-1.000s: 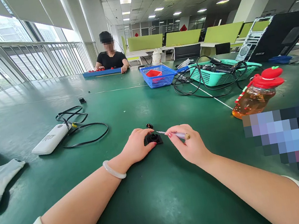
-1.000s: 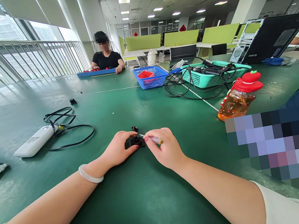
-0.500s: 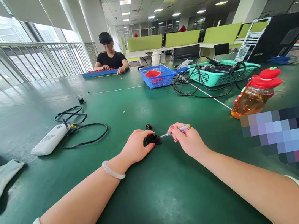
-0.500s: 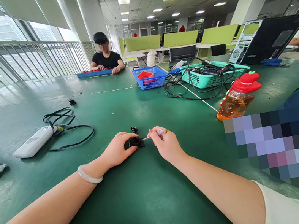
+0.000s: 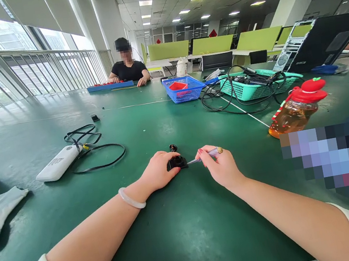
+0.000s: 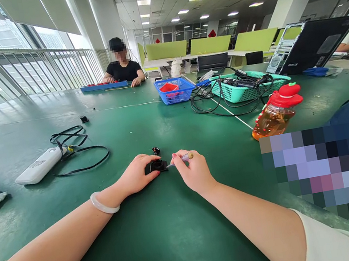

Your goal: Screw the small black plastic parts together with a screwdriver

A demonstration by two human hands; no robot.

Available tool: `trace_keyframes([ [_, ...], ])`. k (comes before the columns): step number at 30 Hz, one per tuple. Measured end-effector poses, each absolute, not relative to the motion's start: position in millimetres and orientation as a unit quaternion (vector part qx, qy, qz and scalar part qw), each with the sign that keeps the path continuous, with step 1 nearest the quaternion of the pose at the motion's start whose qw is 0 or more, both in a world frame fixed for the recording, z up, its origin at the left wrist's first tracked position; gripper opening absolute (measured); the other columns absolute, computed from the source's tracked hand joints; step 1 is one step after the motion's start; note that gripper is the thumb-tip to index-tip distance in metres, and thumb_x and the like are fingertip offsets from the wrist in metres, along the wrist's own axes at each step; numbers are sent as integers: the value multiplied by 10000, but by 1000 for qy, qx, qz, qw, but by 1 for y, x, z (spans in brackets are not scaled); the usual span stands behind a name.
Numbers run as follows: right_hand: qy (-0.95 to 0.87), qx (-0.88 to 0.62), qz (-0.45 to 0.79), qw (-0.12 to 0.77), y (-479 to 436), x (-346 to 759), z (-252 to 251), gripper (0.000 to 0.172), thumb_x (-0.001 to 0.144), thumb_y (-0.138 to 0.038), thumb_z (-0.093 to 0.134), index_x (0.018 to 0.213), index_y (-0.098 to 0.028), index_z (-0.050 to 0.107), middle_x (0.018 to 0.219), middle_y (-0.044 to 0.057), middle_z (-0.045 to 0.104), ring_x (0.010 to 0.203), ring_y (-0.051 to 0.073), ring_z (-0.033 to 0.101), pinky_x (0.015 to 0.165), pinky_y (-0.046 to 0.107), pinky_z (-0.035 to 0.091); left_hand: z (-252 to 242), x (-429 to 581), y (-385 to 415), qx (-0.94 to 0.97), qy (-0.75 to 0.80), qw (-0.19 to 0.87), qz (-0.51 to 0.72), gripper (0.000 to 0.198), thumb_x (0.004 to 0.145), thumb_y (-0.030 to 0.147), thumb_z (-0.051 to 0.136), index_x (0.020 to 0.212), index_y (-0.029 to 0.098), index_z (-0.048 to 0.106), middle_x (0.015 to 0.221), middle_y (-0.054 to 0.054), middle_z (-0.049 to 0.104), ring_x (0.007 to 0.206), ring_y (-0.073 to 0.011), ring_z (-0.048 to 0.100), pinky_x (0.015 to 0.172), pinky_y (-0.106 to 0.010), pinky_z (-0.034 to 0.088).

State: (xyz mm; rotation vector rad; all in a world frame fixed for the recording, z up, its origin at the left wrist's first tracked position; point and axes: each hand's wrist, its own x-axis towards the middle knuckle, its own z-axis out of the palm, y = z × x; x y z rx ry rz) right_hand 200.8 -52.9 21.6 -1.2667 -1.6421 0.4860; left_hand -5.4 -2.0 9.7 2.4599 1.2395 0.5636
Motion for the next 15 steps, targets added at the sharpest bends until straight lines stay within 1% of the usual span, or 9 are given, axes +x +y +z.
trace_keyframes([
  [3,-685,-522,216,460,-50,201,21,401,924,-448,414,676,-210,619,530,-17,524,472,133,451,490,270,337,10,-5,-2,862,438,166,193,452,820,321,650,1261,229,606,1232,-61,676,1191,-282,554,1060,-446,439],
  [5,-693,-517,210,455,-50,202,20,391,929,-430,411,676,-211,614,533,-16,533,483,138,467,502,274,351,11,-5,-2,861,441,165,190,449,819,319,659,1256,232,611,1222,-59,680,1182,-279,560,1052,-439,446],
  [8,-721,-481,160,473,-54,202,21,350,927,-355,422,662,-219,606,597,6,602,611,171,560,619,298,424,11,-5,-2,859,448,165,185,461,814,330,678,1262,245,610,1196,-56,692,1143,-275,585,1020,-427,471],
  [10,-743,-441,132,486,-57,202,21,313,925,-303,433,680,-226,611,654,13,646,695,186,591,715,324,451,11,-5,-1,860,448,168,178,489,804,335,697,1275,244,604,1191,-58,695,1122,-273,595,1002,-419,483],
  [12,-765,-406,128,483,-59,202,21,285,930,-276,443,711,-233,621,662,7,660,706,184,595,766,341,459,12,-5,-1,863,443,171,171,518,789,334,720,1285,241,600,1197,-62,694,1115,-272,598,1001,-415,482],
  [15,-791,-392,137,449,-59,200,21,257,933,-265,465,737,-242,630,673,-3,678,705,180,606,806,359,463,12,-5,-1,866,438,173,166,535,780,335,735,1290,252,598,1188,-67,695,1109,-271,605,988,-412,488],
])
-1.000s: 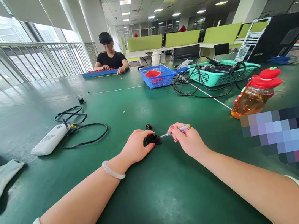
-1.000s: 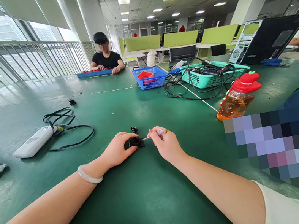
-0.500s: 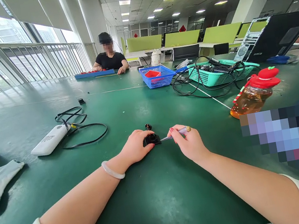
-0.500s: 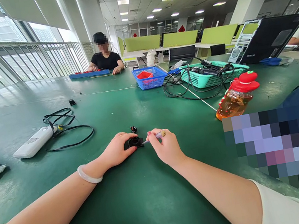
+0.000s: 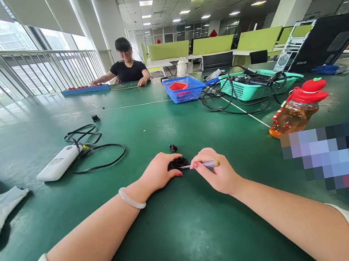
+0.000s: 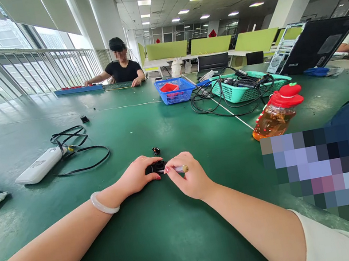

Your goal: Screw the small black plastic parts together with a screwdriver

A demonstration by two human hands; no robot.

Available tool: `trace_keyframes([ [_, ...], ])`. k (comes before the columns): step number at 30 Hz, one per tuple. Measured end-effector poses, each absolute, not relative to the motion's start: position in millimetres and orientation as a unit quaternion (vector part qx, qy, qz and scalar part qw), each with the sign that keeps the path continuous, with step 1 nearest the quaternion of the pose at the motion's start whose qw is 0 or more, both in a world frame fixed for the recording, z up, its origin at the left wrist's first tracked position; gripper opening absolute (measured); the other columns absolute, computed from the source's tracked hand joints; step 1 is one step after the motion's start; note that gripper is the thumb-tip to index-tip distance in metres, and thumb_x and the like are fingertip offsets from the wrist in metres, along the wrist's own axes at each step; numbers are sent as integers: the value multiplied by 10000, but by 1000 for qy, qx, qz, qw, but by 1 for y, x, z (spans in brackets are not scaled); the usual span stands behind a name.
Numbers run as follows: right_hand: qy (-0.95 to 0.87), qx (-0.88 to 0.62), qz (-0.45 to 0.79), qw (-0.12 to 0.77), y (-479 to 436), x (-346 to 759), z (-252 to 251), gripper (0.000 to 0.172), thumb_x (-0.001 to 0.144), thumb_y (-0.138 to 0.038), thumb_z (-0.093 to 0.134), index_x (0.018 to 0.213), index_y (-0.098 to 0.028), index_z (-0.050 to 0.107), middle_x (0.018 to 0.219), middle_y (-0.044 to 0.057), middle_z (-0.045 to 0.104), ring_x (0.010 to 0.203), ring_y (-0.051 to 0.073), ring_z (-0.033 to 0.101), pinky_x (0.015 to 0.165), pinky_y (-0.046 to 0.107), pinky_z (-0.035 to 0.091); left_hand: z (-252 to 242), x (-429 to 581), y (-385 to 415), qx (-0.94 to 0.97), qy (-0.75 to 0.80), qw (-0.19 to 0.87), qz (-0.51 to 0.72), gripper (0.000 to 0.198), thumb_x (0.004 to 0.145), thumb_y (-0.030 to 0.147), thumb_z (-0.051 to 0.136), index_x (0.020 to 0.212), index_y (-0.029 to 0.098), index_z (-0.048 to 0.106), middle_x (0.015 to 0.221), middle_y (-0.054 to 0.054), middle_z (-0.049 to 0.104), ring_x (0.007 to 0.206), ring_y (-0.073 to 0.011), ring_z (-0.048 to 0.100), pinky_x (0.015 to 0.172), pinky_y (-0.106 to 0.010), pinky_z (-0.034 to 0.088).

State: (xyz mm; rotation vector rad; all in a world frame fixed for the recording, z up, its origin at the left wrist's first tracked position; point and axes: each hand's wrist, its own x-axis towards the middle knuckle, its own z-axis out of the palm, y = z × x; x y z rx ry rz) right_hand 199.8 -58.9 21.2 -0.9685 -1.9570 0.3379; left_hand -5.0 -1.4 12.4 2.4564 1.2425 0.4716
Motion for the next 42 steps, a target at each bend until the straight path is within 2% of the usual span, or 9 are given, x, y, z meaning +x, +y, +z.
trace_keyframes([
  [6,-806,-400,150,410,-58,197,22,229,940,-268,483,764,-248,628,759,-11,718,736,174,630,836,367,461,12,-5,-2,870,428,174,173,504,813,352,705,1292,241,595,1200,-73,688,1114,-267,600,994,-419,480],
  [11,-797,-356,106,476,-59,200,21,223,937,-239,479,751,-242,602,686,-24,685,622,149,579,867,386,442,9,-5,-3,874,418,162,189,479,824,343,678,1285,245,593,1179,-65,693,1089,-258,609,990,-416,485],
  [16,-758,-398,65,512,-59,202,21,249,948,-263,452,752,-245,605,693,-2,676,691,180,596,835,383,455,8,-6,-5,876,410,154,201,472,829,344,654,1285,237,587,1172,-70,692,1085,-258,612,983,-411,494],
  [26,-756,-453,157,445,-52,197,17,298,948,-370,437,785,-241,650,818,29,720,813,208,650,804,351,467,13,-6,-8,885,389,142,210,426,864,320,599,1281,239,575,1208,-68,681,1115,-242,608,1003,-402,488],
  [31,-715,-445,235,485,-50,201,18,338,932,-445,467,758,-221,650,706,25,651,697,187,613,689,312,478,17,-5,-12,891,365,103,250,369,914,283,515,1274,219,570,1229,-78,663,1136,-234,576,1026,-400,465],
  [36,-613,-459,247,594,-45,209,15,346,932,-488,464,795,-217,628,652,-1,559,634,162,553,639,297,462,14,-5,-10,844,468,44,260,406,933,204,407,1314,228,547,1207,-100,623,1116,-265,544,1011,-452,451],
  [39,-604,-499,231,577,-38,210,9,288,924,-483,483,883,-227,608,672,-9,574,639,163,562,631,296,459,12,-5,-10,820,535,21,203,421,926,189,373,1281,240,593,1148,-125,608,1039,-293,557,934,-492,469],
  [42,-622,-525,235,531,-34,209,6,251,893,-466,535,902,-231,624,780,17,655,727,184,616,662,303,472,13,-5,-12,814,560,6,152,397,922,216,383,1212,263,651,1113,-120,626,1023,-308,567,909,-507,463],
])
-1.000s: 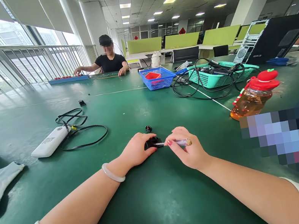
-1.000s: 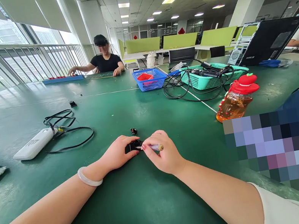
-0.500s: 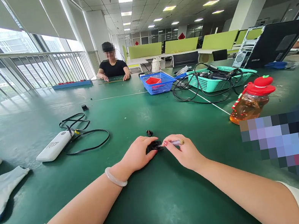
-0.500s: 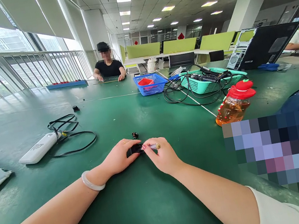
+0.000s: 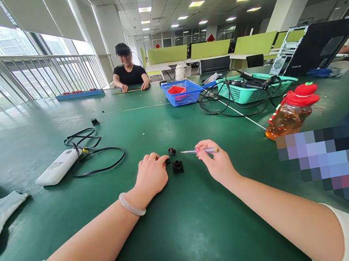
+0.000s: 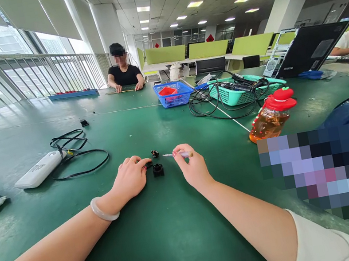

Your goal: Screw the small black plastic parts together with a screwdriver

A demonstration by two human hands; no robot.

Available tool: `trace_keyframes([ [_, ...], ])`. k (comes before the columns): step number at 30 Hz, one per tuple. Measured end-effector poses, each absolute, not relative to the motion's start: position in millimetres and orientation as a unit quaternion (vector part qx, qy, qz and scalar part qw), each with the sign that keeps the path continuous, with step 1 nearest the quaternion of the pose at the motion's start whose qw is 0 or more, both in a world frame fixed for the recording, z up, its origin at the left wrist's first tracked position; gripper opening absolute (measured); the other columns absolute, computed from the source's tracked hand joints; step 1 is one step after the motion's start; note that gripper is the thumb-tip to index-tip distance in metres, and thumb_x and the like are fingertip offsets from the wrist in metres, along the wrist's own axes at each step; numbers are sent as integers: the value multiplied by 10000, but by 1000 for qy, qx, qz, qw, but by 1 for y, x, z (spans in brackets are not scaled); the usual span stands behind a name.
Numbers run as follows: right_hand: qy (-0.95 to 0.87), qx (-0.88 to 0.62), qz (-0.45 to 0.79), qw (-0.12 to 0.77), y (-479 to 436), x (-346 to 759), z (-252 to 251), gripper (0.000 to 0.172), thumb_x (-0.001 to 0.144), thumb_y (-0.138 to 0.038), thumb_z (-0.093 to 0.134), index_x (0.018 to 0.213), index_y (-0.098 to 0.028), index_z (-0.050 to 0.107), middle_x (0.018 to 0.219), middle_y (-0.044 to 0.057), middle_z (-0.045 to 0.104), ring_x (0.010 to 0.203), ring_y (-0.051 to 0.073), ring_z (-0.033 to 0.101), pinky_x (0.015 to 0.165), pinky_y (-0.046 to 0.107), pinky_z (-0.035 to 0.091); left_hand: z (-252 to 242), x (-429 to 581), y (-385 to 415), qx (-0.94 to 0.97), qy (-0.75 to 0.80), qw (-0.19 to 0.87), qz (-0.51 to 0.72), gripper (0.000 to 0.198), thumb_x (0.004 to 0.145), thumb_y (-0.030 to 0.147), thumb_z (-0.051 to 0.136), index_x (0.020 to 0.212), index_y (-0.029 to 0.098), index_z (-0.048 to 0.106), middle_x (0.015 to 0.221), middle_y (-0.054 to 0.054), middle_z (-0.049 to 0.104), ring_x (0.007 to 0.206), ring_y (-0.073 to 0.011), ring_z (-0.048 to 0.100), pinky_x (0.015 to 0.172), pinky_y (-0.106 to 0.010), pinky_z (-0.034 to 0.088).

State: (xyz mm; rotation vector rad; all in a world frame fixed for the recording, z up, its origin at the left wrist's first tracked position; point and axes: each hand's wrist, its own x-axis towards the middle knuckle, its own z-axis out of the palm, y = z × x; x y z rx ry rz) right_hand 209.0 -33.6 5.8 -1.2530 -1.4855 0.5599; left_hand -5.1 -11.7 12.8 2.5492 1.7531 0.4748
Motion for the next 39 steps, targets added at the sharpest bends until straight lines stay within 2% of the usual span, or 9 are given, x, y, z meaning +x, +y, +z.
trace_keyframes([
  [5,-643,-521,260,498,-32,207,5,209,855,-411,590,906,-231,681,911,40,709,832,205,651,753,330,500,14,-3,-11,805,564,10,184,354,921,230,380,1071,246,700,1158,-100,639,1109,-305,562,1002,-527,418],
  [10,-674,-500,248,483,-28,205,1,227,884,-366,546,1010,-230,676,1033,53,714,940,209,656,867,360,505,10,-1,-10,880,411,100,216,372,924,395,481,1262,262,559,1324,-79,577,1273,-263,477,1112,-478,363],
  [13,-695,-488,245,467,-25,203,-1,241,889,-339,528,1056,-231,664,1106,61,699,1010,211,643,918,374,494,9,1,-13,899,382,108,186,359,907,419,522,1225,256,556,1299,-83,596,1262,-270,483,1102,-492,368],
  [17,-706,-488,258,443,-26,203,-2,256,890,-325,520,1090,-246,658,1144,57,685,1060,216,625,948,391,480,11,0,-12,860,472,71,182,231,882,347,531,1078,238,585,1188,-88,647,1184,-293,527,1030,-512,418],
  [20,-710,-492,263,429,-28,203,-1,258,889,-332,528,1097,-257,660,1138,48,682,1050,214,625,945,391,481,13,-4,-7,804,560,46,192,220,847,277,524,1050,234,596,1145,-104,664,1175,-320,531,1002,-532,428],
  [23,-713,-491,270,423,-29,203,0,253,888,-330,530,1089,-260,666,1112,43,689,1019,209,633,929,386,485,12,-8,-4,782,588,53,201,392,818,235,515,1208,243,556,1247,-106,638,1253,-328,486,1039,-543,400],
  [27,-707,-480,293,429,-31,204,1,237,874,-321,531,1044,-255,682,1063,33,705,986,205,641,905,375,491,10,-9,-3,800,562,66,201,505,841,356,536,1340,284,495,1302,-88,620,1289,-332,459,1073,-561,359],
  [35,-627,-471,320,531,-33,206,7,221,890,-374,526,934,-225,684,916,35,717,902,203,671,847,339,505,15,-7,-5,809,554,58,189,274,840,458,562,1015,267,648,1066,-71,699,1128,-318,559,998,-538,407],
  [39,-635,-471,318,523,-31,207,4,236,900,-395,523,943,-227,682,916,38,719,905,206,675,851,347,504,12,-7,-5,823,532,66,189,413,842,517,560,1186,296,620,1262,-74,633,1254,-338,467,1043,-573,366],
])
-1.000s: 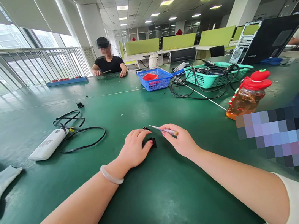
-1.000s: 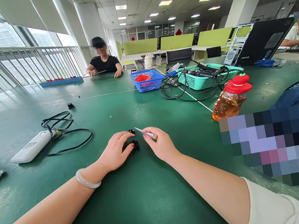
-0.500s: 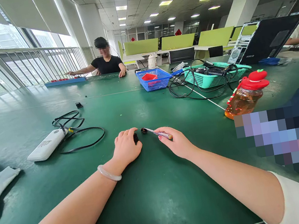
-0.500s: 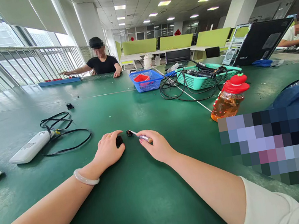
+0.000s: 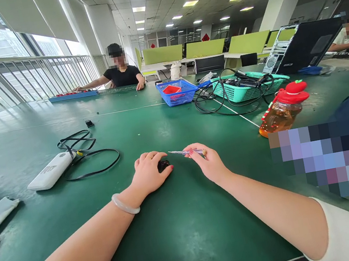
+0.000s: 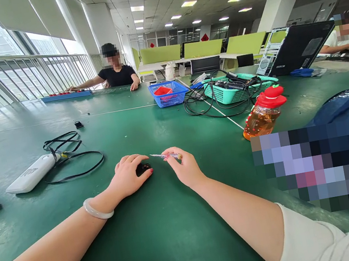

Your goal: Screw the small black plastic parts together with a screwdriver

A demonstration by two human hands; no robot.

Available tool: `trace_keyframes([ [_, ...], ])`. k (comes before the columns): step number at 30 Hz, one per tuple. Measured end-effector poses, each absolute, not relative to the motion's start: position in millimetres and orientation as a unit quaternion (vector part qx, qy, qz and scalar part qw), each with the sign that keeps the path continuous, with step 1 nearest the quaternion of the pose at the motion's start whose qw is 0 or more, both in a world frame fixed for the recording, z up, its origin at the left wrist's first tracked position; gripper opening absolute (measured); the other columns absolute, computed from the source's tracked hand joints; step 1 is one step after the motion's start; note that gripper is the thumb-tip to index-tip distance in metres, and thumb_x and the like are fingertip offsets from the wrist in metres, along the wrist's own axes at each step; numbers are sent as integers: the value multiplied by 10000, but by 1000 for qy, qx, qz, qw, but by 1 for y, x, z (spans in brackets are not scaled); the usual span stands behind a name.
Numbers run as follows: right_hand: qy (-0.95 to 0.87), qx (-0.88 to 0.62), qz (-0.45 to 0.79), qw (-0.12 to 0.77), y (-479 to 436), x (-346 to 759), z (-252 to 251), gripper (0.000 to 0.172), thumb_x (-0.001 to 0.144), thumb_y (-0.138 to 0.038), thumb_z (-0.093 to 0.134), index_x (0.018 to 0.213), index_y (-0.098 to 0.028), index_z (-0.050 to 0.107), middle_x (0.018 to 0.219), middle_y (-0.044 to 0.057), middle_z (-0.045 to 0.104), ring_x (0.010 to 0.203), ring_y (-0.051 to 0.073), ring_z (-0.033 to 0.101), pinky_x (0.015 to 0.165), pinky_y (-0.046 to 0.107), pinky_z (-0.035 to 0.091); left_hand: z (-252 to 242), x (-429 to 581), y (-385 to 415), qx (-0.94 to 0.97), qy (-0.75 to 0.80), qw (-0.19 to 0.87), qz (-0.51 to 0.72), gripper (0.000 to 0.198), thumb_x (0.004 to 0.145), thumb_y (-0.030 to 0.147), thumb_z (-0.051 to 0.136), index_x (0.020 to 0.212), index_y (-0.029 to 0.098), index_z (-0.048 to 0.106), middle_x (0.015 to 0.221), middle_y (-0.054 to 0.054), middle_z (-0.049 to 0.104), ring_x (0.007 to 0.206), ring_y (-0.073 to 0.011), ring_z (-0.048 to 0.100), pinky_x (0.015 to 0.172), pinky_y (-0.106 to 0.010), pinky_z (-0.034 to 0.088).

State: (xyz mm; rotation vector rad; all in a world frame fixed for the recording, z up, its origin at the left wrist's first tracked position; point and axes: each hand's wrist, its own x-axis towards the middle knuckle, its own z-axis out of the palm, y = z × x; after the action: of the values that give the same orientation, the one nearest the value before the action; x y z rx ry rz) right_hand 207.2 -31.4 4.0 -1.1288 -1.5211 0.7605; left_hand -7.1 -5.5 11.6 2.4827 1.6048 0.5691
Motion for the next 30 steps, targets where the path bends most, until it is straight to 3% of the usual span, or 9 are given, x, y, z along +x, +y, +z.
trace_keyframes([
  [6,-649,-474,300,514,-32,207,5,237,900,-387,515,946,-226,682,914,37,721,899,206,674,830,334,500,10,-7,-6,838,516,96,153,379,935,499,415,1204,369,648,1332,-38,599,1295,-316,435,1085,-593,317],
  [15,-651,-484,296,504,-36,203,11,241,883,-385,502,922,-229,681,903,36,710,870,211,648,772,325,484,21,-31,-43,853,500,117,95,375,950,476,404,1243,400,624,1405,-27,535,1327,-296,418,1106,-570,323],
  [25,-662,-483,293,493,-35,202,8,258,896,-397,491,941,-226,679,885,37,709,805,198,624,727,318,458,11,-197,-85,820,562,70,80,399,888,540,466,1225,428,648,1430,37,549,1288,-268,519,1102,-413,411],
  [30,-663,-485,293,488,-36,202,9,252,898,-399,497,951,-233,679,890,36,714,802,197,623,725,316,458,-5,-292,-79,782,613,44,109,393,849,536,482,1152,415,701,1358,46,620,1213,-272,592,1079,-399,429],
])
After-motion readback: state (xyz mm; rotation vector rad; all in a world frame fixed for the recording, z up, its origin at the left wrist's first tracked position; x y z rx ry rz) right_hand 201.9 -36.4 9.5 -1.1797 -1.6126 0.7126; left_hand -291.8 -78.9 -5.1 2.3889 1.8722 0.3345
